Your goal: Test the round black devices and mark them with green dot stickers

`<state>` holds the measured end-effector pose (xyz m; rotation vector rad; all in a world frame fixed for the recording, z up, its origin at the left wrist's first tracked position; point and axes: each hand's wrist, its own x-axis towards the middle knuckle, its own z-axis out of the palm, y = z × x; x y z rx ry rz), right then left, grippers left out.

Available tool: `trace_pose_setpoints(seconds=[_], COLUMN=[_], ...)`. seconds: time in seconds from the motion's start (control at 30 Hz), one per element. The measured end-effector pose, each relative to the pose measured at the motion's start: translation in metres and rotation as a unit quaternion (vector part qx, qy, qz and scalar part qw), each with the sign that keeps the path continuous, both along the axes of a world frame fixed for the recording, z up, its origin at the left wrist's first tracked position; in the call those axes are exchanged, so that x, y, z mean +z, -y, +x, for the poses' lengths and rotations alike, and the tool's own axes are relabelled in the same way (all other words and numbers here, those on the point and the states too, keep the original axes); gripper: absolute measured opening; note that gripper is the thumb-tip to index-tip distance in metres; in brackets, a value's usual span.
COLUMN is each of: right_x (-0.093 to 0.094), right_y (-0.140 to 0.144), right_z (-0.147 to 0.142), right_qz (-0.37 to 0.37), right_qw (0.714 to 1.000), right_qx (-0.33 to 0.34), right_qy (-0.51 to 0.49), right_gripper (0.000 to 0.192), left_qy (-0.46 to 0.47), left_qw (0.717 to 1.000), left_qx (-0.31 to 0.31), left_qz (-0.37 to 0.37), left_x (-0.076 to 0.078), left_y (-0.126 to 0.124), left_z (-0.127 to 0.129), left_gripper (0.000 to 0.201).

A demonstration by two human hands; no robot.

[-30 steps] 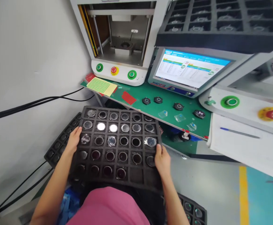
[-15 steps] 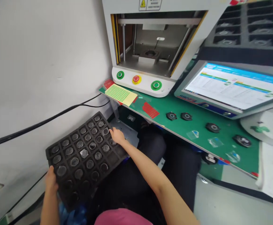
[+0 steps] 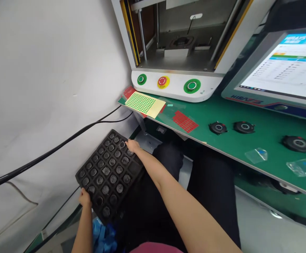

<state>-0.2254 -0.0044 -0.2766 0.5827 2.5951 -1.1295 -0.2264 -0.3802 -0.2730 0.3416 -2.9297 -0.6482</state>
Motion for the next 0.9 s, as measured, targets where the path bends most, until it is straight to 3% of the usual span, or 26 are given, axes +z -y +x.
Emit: trace_pose_setpoints(seconds=[0.13,0.23,0.37,0.47,0.57,0.63,0.73,0.8,0.83,0.9], right_x=[0.010,0.029,0.046,0.043,0.032,0.027,0.022,0.018,0.014,0.004], right_y=[0.002,-0.003,-0.026,-0.050,-0.062,-0.062,-0.060,-0.064,-0.067,-0.073], right_z=[0.014,0.050,0.145,0.245,0.335,0.374,0.396,0.399,0.400,0.405], right_qz=[0.028,0.064,0.131,0.195,0.239,0.254,0.268,0.281,0.289,0.309], right_qw=[0.998,0.990,0.968,0.942,0.911,0.897,0.881,0.874,0.873,0.872], right_qx=[0.006,0.003,-0.030,-0.131,-0.225,-0.246,-0.269,-0.280,-0.280,-0.275], right_qy=[-0.060,-0.126,-0.212,-0.241,-0.250,-0.265,-0.283,-0.280,-0.275,-0.261], right_gripper=[0.034,0.033,0.028,0.024,0.031,0.029,0.029,0.033,0.035,0.039], left_qy=[0.030,0.025,-0.036,-0.097,-0.141,-0.156,-0.124,-0.053,-0.041,-0.059], left_qw=[0.994,0.994,0.999,0.992,0.973,0.953,0.889,0.796,0.763,0.748], left_qx=[0.106,0.105,0.025,-0.069,-0.175,-0.255,-0.437,-0.603,-0.645,-0.658], left_qz=[-0.020,-0.014,0.011,0.032,0.047,0.054,0.055,0.017,-0.015,-0.064], left_x=[-0.005,-0.004,0.004,0.016,0.033,0.043,0.045,0.038,0.033,0.026], left_y=[0.002,-0.007,-0.029,-0.059,-0.116,-0.171,-0.257,-0.303,-0.321,-0.352], left_z=[0.004,0.019,0.047,0.059,0.062,0.069,0.100,0.131,0.145,0.168], left_gripper=[0.033,0.033,0.041,0.053,0.059,0.060,0.051,0.049,0.053,0.064])
